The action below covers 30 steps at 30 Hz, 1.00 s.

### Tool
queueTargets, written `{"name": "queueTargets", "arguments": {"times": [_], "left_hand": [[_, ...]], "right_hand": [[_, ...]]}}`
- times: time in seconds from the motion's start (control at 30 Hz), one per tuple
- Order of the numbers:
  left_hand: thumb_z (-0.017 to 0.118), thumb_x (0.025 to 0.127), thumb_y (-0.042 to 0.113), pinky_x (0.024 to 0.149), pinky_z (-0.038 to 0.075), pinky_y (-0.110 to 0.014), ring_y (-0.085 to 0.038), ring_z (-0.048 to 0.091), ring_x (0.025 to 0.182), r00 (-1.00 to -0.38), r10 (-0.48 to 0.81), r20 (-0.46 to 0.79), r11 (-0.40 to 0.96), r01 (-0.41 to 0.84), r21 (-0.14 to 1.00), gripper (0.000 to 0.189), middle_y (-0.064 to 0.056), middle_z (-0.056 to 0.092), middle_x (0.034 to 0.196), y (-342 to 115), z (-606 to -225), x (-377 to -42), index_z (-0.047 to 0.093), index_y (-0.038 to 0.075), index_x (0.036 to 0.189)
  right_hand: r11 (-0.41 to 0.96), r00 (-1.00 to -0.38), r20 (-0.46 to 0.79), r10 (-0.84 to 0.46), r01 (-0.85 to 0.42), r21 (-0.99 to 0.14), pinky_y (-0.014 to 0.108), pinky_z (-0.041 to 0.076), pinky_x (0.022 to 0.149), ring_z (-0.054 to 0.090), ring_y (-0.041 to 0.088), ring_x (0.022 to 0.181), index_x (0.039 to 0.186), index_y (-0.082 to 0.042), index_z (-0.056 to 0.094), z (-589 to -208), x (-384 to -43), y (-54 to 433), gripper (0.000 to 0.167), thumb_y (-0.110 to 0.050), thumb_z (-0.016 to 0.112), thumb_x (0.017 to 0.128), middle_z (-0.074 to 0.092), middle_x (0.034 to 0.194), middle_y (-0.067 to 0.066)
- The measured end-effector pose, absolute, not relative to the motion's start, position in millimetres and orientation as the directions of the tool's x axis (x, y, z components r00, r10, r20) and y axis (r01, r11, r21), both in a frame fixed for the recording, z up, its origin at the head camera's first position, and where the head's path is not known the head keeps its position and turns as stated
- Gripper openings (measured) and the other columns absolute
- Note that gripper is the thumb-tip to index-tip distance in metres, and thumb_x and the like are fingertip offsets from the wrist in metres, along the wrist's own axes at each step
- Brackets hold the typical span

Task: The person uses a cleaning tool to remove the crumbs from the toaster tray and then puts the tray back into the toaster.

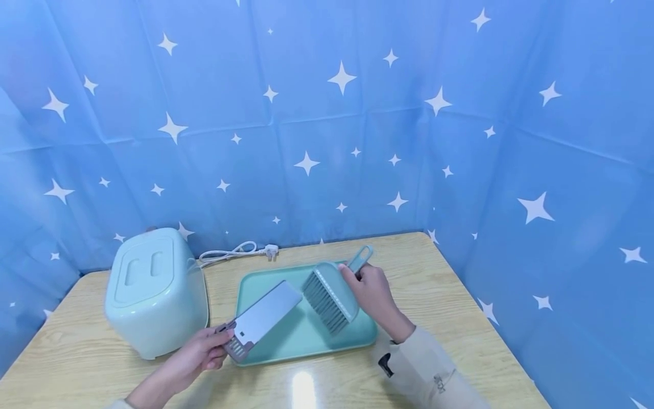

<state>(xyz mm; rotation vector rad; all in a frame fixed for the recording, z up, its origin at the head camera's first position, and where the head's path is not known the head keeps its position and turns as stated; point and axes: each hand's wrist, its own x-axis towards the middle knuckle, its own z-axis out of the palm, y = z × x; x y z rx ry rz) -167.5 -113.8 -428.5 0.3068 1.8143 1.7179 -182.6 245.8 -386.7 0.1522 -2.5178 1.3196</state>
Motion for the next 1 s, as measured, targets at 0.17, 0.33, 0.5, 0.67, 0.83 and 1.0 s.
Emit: {"name": "queueTargets", "arguments": {"times": [0.17,0.33,0.5,0.67,0.83,1.0], "left_hand": [[0.044,0.102,0.024,0.052,0.030,-0.017,-0.003,0.034,0.053,-0.787,0.553,-0.272,0.135,-0.237,0.962,0.038,0.008,0.032,0.063,-108.8,-429.6,-167.7,0.055,-0.007,0.122],[0.044,0.102,0.024,0.053,0.030,-0.018,-0.003,0.034,0.053,-0.790,0.555,-0.261,0.121,-0.234,0.965,0.040,0.008,0.032,0.063,-103.8,-429.3,-168.9,0.054,-0.009,0.122],[0.045,0.101,0.024,0.054,0.033,-0.018,-0.003,0.035,0.053,-0.795,0.553,-0.251,0.114,-0.226,0.967,0.034,0.008,0.033,0.063,-99.3,-428.3,-168.5,0.058,-0.005,0.116],[0.047,0.100,0.025,0.054,0.035,-0.017,-0.003,0.037,0.052,-0.798,0.553,-0.238,0.111,-0.212,0.971,0.028,0.008,0.035,0.063,-94.7,-427.7,-168.6,0.061,0.001,0.108],[0.047,0.100,0.026,0.054,0.034,-0.017,-0.002,0.036,0.052,-0.787,0.575,-0.223,0.107,-0.198,0.974,0.031,0.009,0.035,0.063,-90.4,-426.0,-170.1,0.060,0.000,0.110],[0.046,0.101,0.024,0.053,0.035,-0.016,-0.001,0.037,0.052,-0.773,0.599,-0.209,0.094,-0.191,0.977,0.033,0.009,0.036,0.064,-88.2,-423.9,-168.6,0.058,-0.005,0.112]], "right_hand": [[0.509,-0.955,0.297,0.017,-0.248,-0.824,0.025,0.039,0.044,0.039,0.007,0.045,0.108,-0.005,0.068,-378.8,-178.9,232.5,0.031,-0.030,0.052,0.100,0.045,0.056,0.002],[0.435,-0.957,0.289,-0.021,-0.269,-0.860,0.025,0.041,0.044,0.042,0.007,0.046,0.106,-0.006,0.068,-370.7,-172.8,216.4,0.028,-0.029,0.053,0.100,0.049,0.060,0.005],[0.373,-0.960,0.271,-0.073,-0.278,-0.885,0.025,0.046,0.047,0.049,0.008,0.050,0.109,-0.006,0.066,-363.5,-165.8,200.9,0.027,-0.028,0.053,0.100,0.057,0.069,0.008],[0.370,-0.947,0.296,-0.121,-0.320,-0.872,0.025,0.049,0.049,0.053,0.008,0.054,0.106,-0.006,0.067,-360.2,-163.7,188.8,0.026,-0.027,0.053,0.100,0.062,0.076,0.010],[0.373,-0.927,0.344,-0.150,-0.375,-0.849,0.025,0.050,0.049,0.054,0.006,0.053,0.101,-0.005,0.068,-363.2,-167.2,182.0,0.024,-0.024,0.054,0.099,0.063,0.075,0.010],[0.403,-0.923,0.357,-0.144,-0.384,-0.831,0.023,0.045,0.045,0.047,0.004,0.048,0.101,-0.006,0.070,-367.4,-168.7,180.6,0.023,-0.024,0.054,0.099,0.061,0.068,0.008]]}}
